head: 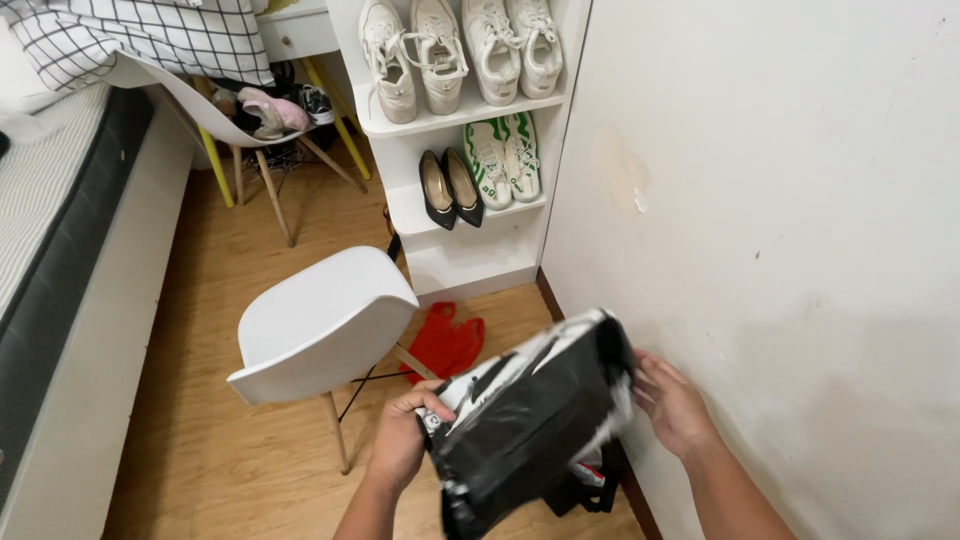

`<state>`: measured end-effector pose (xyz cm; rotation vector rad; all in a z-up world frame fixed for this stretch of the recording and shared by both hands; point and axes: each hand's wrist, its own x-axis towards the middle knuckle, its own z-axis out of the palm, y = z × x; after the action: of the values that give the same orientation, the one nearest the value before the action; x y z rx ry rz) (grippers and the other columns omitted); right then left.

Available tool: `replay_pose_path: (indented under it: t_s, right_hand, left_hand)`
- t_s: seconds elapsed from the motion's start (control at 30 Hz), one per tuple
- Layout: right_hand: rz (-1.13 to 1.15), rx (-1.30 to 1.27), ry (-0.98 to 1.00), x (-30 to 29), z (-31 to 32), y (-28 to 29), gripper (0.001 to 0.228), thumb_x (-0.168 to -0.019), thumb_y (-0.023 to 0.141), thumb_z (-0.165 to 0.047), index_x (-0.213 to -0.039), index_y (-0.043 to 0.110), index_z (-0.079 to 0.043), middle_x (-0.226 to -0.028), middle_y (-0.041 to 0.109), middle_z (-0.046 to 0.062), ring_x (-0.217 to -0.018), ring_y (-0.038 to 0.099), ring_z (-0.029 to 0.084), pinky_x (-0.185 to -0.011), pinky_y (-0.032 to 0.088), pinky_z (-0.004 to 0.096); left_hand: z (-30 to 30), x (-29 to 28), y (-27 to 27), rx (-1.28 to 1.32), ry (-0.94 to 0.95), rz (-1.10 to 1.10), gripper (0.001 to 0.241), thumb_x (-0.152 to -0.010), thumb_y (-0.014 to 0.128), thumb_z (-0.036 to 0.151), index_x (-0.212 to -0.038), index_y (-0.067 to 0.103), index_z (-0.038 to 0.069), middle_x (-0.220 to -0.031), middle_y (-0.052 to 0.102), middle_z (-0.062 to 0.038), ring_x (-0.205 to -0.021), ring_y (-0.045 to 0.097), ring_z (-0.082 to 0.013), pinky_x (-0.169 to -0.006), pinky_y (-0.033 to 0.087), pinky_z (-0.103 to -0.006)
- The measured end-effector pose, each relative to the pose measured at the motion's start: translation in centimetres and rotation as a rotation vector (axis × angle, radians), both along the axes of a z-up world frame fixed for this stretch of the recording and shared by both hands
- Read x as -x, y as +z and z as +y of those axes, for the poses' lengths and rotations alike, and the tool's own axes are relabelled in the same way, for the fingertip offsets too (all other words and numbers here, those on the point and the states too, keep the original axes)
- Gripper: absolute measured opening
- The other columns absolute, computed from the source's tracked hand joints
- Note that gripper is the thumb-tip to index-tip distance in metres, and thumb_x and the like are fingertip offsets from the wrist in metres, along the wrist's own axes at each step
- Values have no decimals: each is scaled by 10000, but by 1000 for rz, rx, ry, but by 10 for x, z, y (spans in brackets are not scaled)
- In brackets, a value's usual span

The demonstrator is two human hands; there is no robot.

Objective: The person takes a pair of black flats from a patterned bag and places them on a white shoe rack. They then fold the bag and place it on the floor. Finally, they move a white chair to a different position in the room.

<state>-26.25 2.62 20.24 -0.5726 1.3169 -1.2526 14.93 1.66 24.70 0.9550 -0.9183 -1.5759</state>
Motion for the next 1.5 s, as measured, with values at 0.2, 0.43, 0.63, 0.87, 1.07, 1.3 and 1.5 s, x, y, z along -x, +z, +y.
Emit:
replay_pose_path:
  t_s: [0.2,0.43,0.63,0.87,1.07,1.3,1.5]
  right_hand:
    - [98,-125,-117,-70,7,79,913,-860,554,-621,-1578,316,-110,-1651,329,141,-1489,361,345,-1154,315,579]
    - [330,-224,-5,-116,2,91,1076,-885,587,-673,-1644,66,-117,-1654,138,242,-1498,214,415,-1133,278,691]
    - [-438,-209,3,-124,17,50,904,-828,661,-618,-1477,536,-2,-1409,661,176,-1237,624,332,-1054,465,467]
    - [-723,14,-156,-136,39,32,823,-831,612,-665,-1424,567,-95,-1340,669,131,-1176,615,329,-1003,479,483]
    - [-740,-38,-220,-116,24,11,767,-815,688,-551,-1381,594,-42,-1259,701,173,-1137,620,365,-996,491,481]
    - [-234,7,-241,-72,-3,73,575,-759,793,-71,-1291,612,49,-1097,705,187,-947,680,337,-845,566,471]
    - [42,208,-131,-48,-11,87,598,-763,655,138,-1346,566,41,-1114,697,154,-928,697,262,-805,580,379]
  left_hand:
    - [13,47,9,232,166,-281,263,-836,652,-184,-711,770,15,-1206,643,-98,-1131,620,-225,-1027,506,-367]
    - [30,83,41,236,240,-256,253,-788,619,-178,-714,749,26,-1251,638,-94,-1151,619,-265,-1048,450,-397]
    - [38,103,55,-276,219,711,153,-915,577,-48,-865,644,80,-1114,721,-233,-989,715,-335,-881,602,-486]
    - [46,113,45,-457,26,1085,271,-902,516,160,-1080,646,2,-1155,717,-253,-981,723,-356,-855,614,-459]
    - [51,113,39,-457,-105,1203,319,-916,539,163,-1113,659,-59,-1177,700,-265,-1003,721,-343,-893,606,-447]
    - [42,80,-12,-54,56,504,416,-856,627,-34,-1271,608,-26,-1251,654,-214,-1109,673,-283,-954,579,-413]
    - [7,72,74,-283,-214,285,569,-761,646,74,-1319,581,166,-1220,755,-144,-1049,746,-239,-888,586,-343]
